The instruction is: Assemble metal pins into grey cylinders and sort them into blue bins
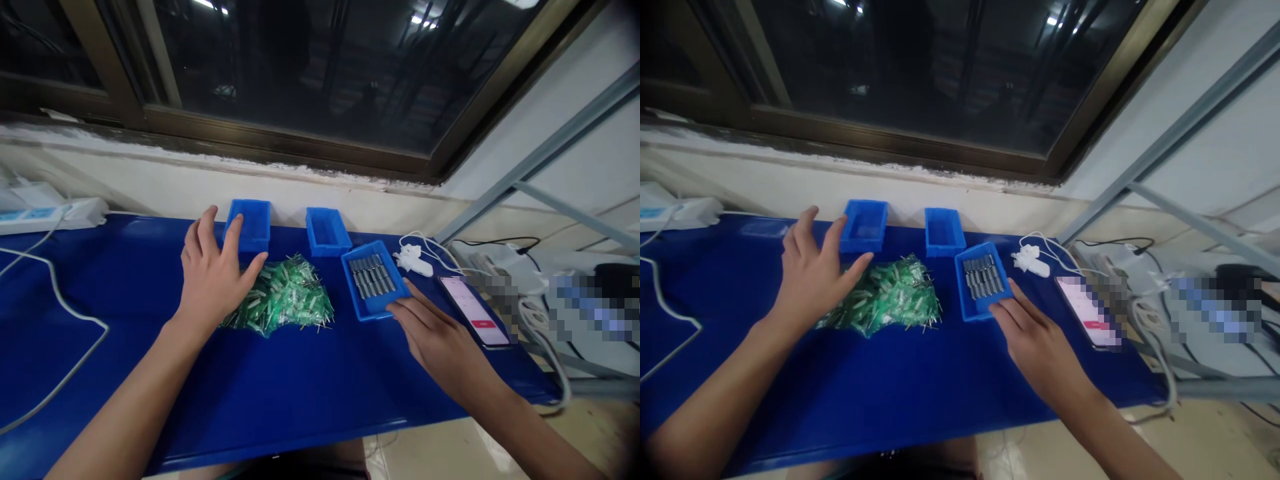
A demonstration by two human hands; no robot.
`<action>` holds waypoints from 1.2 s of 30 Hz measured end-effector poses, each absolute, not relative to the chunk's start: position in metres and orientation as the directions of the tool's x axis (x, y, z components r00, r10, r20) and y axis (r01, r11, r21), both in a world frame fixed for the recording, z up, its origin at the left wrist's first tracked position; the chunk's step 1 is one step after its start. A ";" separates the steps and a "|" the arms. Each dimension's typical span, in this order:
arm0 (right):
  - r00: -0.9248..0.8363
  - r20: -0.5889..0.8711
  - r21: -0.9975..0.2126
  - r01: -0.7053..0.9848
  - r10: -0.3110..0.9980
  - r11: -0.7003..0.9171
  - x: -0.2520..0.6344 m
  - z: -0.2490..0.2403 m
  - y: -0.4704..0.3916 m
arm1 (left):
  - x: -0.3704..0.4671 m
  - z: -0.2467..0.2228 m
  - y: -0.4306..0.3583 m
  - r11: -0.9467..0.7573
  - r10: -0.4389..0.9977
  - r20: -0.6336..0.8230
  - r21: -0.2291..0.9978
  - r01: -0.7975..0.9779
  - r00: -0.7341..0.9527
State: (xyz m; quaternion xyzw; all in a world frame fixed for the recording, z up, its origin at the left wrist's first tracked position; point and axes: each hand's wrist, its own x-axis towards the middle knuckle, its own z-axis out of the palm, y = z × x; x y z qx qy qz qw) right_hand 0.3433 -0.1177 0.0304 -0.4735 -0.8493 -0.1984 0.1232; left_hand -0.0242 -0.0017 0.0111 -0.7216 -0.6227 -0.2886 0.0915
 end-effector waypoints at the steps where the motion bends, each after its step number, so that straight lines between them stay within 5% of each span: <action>1: -0.545 0.377 0.262 0.838 0.749 0.478 0.342 0.035 -0.116 | -0.024 0.011 -0.003 -0.213 0.844 0.532 0.222 0.952 0.065; 11: -0.600 0.267 0.530 0.745 0.754 0.405 0.294 0.056 -0.116 | -0.016 0.009 -0.011 -0.278 0.840 0.533 0.269 0.922 0.098; 18: -0.522 0.346 0.444 0.823 0.780 0.354 0.283 0.041 -0.125 | -0.025 0.024 -0.017 -0.163 0.909 0.417 0.402 0.901 -0.021; 24: -0.474 0.403 0.368 0.867 0.783 0.336 0.282 0.029 -0.131 | -0.027 0.023 -0.022 -0.168 0.935 0.353 0.396 0.903 0.019; 27: -0.219 0.472 0.200 0.970 0.854 0.138 0.287 0.021 -0.132 | -0.028 0.022 -0.022 -0.172 0.931 0.364 0.402 0.899 0.015; 29: 0.118 0.438 -0.065 0.993 0.891 -0.099 0.294 0.015 -0.129 | -0.030 0.021 -0.022 -0.183 0.930 0.366 0.419 0.889 0.019; 31: 0.373 0.240 -0.360 0.891 0.896 -0.275 0.303 0.009 -0.122 | -0.031 0.018 -0.023 -0.219 0.931 0.361 0.422 0.880 0.058; 33: 0.410 0.044 -0.560 0.765 0.911 -0.318 0.311 0.003 -0.111 | -0.032 0.013 -0.025 -0.280 0.922 0.365 0.389 0.877 0.132; 36: 0.399 0.013 -0.700 0.659 0.917 -0.277 0.319 -0.004 -0.097 | -0.033 0.005 -0.027 -0.350 0.898 0.377 0.304 0.886 0.226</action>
